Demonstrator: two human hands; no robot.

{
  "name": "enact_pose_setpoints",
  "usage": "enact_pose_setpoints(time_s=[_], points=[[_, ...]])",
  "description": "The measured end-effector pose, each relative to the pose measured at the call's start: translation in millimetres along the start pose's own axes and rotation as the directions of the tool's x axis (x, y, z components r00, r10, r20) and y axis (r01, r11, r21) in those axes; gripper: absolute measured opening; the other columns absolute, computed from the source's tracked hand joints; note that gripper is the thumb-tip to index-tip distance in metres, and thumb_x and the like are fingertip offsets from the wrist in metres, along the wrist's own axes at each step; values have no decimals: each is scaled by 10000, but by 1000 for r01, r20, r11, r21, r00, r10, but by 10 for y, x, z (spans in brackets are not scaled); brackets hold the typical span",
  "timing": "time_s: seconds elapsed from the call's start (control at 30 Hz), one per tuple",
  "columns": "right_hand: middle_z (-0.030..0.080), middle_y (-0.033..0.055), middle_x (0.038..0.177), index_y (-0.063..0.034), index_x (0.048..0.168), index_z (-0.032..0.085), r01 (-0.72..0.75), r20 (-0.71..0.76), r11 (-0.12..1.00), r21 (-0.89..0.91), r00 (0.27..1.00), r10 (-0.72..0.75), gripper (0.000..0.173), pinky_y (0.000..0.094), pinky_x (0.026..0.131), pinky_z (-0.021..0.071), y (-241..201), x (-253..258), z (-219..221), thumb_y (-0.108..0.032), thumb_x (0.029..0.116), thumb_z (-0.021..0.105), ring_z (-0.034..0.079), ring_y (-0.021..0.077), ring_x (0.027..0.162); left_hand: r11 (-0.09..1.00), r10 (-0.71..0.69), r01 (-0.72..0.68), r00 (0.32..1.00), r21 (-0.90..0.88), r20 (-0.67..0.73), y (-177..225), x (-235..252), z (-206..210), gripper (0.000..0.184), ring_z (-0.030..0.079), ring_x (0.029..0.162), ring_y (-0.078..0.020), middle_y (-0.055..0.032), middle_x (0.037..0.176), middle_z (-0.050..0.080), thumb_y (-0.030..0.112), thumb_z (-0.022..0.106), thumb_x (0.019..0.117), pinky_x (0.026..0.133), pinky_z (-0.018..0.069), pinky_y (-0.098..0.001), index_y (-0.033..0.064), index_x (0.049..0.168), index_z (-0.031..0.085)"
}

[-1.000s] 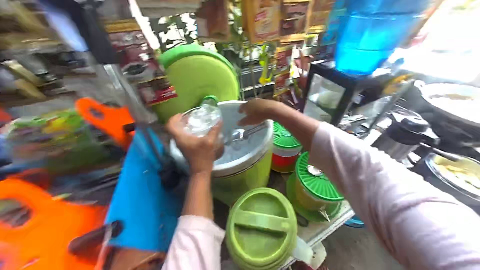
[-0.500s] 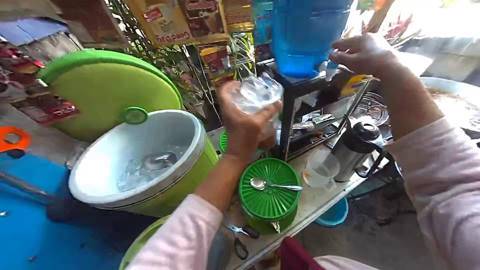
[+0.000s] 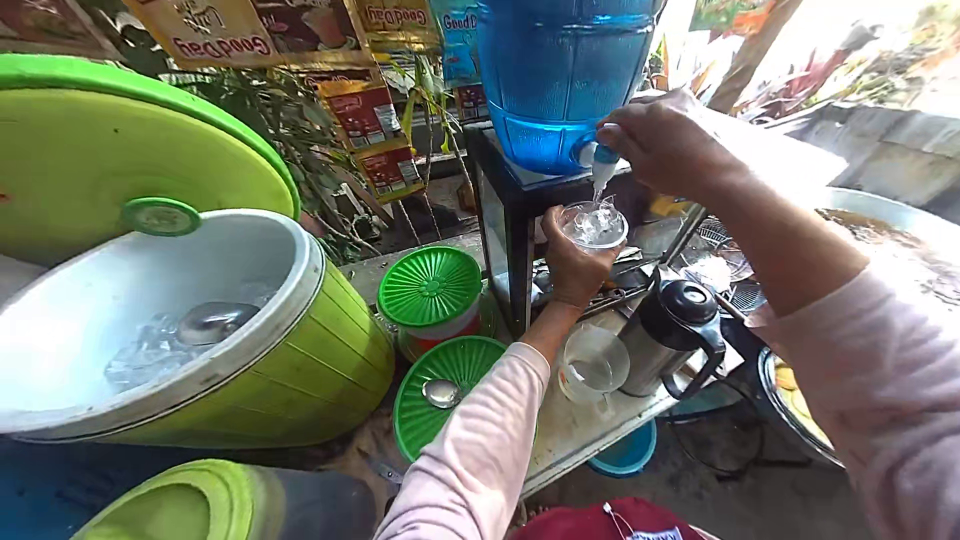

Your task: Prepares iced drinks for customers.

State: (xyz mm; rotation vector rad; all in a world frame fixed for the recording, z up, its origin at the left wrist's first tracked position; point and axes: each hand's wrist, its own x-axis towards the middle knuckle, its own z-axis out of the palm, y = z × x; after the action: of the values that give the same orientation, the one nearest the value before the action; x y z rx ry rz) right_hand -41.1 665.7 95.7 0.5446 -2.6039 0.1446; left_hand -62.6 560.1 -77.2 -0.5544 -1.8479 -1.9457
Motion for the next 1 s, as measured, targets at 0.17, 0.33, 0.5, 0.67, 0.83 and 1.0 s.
enact_pose_setpoints(time_s=[0.17, 0.33, 0.5, 0.67, 0.83, 1.0], points=[[711, 221, 979, 39, 1078, 709, -24, 5, 1000, -15, 1000, 24, 363, 556, 847, 531, -6, -2, -18, -217, 1095, 452, 701, 374, 928, 998, 58, -58, 997, 12, -55, -83, -41, 48, 1039, 646, 1169, -318, -285, 1260, 626, 104, 949, 604, 1005, 536, -411, -118, 1419, 345], [694, 216, 939, 38, 1062, 700, -47, 22, 999, -19, 999, 47, 379, 560, 826, 521, -11, 7, -12, -238, 1099, 443, 690, 366, 891, 992, 121, -117, 987, 42, -109, -162, -159, 110, 1010, 616, 1186, -350, -269, 1313, 579, 59, 932, 651, 975, 549, -452, -21, 1452, 322], [693, 223, 955, 35, 1057, 695, -95, 47, 994, -58, 994, 98, 395, 597, 832, 511, -46, 18, -30, -259, 1105, 436, 692, 390, 915, 992, 101, -89, 984, 84, -145, -249, -195, 177, 989, 624, 1172, -379, -292, 1297, 586, 67, 926, 674, 968, 548, -472, -48, 1445, 318], [696, 230, 960, 38, 1062, 696, -88, 37, 994, -60, 995, 91, 384, 599, 828, 513, -62, 15, -25, -243, 1102, 437, 695, 398, 918, 996, 58, -46, 988, 81, -146, -347, -213, 205, 989, 617, 1187, -368, -282, 1307, 587, 92, 924, 683, 988, 536, -468, -45, 1451, 315], [698, 229, 969, 35, 1062, 698, -75, 34, 994, -75, 996, 78, 393, 593, 836, 505, -58, 11, -14, -247, 1103, 428, 692, 397, 944, 997, 61, -51, 986, 65, -154, -373, -189, 229, 988, 624, 1174, -355, -275, 1300, 590, 81, 928, 671, 982, 542, -457, -45, 1444, 326], [695, 236, 963, 48, 1040, 691, -50, 24, 996, -79, 998, 52, 377, 585, 829, 507, -66, 4, -7, -222, 1099, 434, 692, 405, 937, 997, 59, -49, 983, 61, -171, -349, -144, 242, 972, 638, 1146, -351, -271, 1279, 609, 95, 928, 663, 963, 550, -461, -55, 1427, 347]])
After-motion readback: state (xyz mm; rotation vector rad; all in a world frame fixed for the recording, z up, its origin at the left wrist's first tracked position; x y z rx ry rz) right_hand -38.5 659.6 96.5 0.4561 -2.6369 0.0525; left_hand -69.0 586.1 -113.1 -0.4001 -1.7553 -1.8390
